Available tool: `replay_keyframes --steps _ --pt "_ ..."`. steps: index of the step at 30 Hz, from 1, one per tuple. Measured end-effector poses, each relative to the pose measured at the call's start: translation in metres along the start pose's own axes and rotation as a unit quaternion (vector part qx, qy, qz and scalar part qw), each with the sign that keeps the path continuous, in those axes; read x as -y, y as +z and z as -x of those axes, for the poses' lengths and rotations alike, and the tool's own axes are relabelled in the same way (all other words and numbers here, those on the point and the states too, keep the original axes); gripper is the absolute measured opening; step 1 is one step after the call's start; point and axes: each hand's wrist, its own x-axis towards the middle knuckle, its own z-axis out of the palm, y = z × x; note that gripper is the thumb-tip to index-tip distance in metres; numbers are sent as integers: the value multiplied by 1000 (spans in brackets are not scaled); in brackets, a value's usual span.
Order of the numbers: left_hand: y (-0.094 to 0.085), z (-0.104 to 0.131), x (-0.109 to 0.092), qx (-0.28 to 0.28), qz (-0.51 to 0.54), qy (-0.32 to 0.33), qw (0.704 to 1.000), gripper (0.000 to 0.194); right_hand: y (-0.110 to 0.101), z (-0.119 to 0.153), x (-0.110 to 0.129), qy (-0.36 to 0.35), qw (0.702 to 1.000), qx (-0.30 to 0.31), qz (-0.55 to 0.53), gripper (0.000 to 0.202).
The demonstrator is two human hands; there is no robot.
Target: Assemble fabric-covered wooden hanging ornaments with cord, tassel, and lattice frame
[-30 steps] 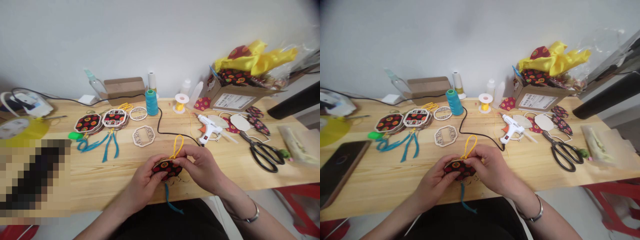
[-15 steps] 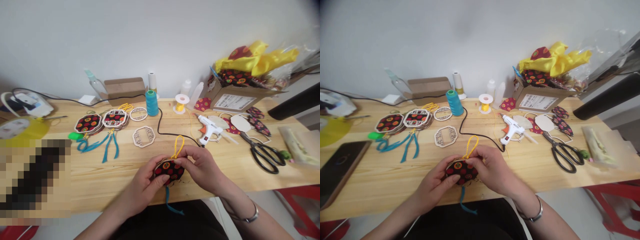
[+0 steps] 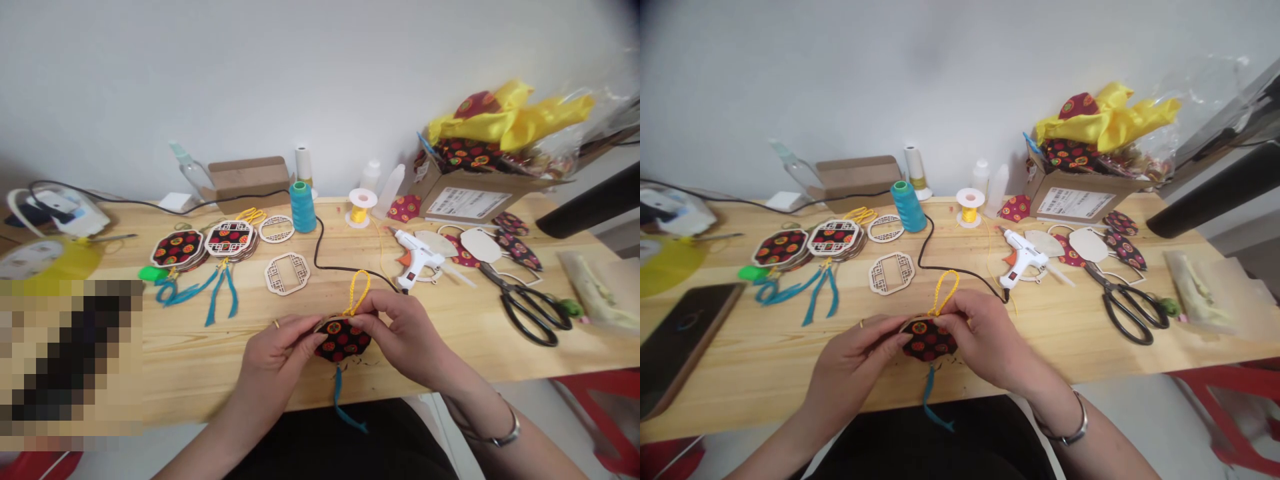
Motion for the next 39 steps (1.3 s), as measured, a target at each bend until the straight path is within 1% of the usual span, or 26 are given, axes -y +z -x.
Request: replay_keyframes --steps 4,7,9,13,20,24,27,31,35,39 --pt "0 -2 0 6 -8 5 1000 20 2 -2 -1 2 1000 -4 17 18" --pt "0 -3 1 19 -7 -21 1000 18 4 -5 -3 19 1000 1 10 19" --pt "0 -4 1 40 11 -49 998 17 5 -6 -5 34 999 10 -7 19" --pt "-1 -7 0 81 83 -120 986 15 6 -7 -9 72 996 35 -51 18" --pt "-4 -7 2 115 180 -235 948 16 8 -11 -11 169 970 73 -156 20" --pt "-3 -7 7 117 217 -279 928 18 6 -12 -13 204 952 87 -211 22" --pt "-3 -8 10 98 225 -287 926 16 2 -12 -15 208 944 85 -241 20" --pt "-6 -9 10 85 223 -290 927 16 -1 -9 -14 230 941 80 -236 20" --pt "-6 -9 10 84 205 -284 933 20 -1 -7 -11 237 950 70 -190 16" --pt "-5 -11 7 74 164 -248 952 16 2 -3 -13 208 963 51 -163 14"
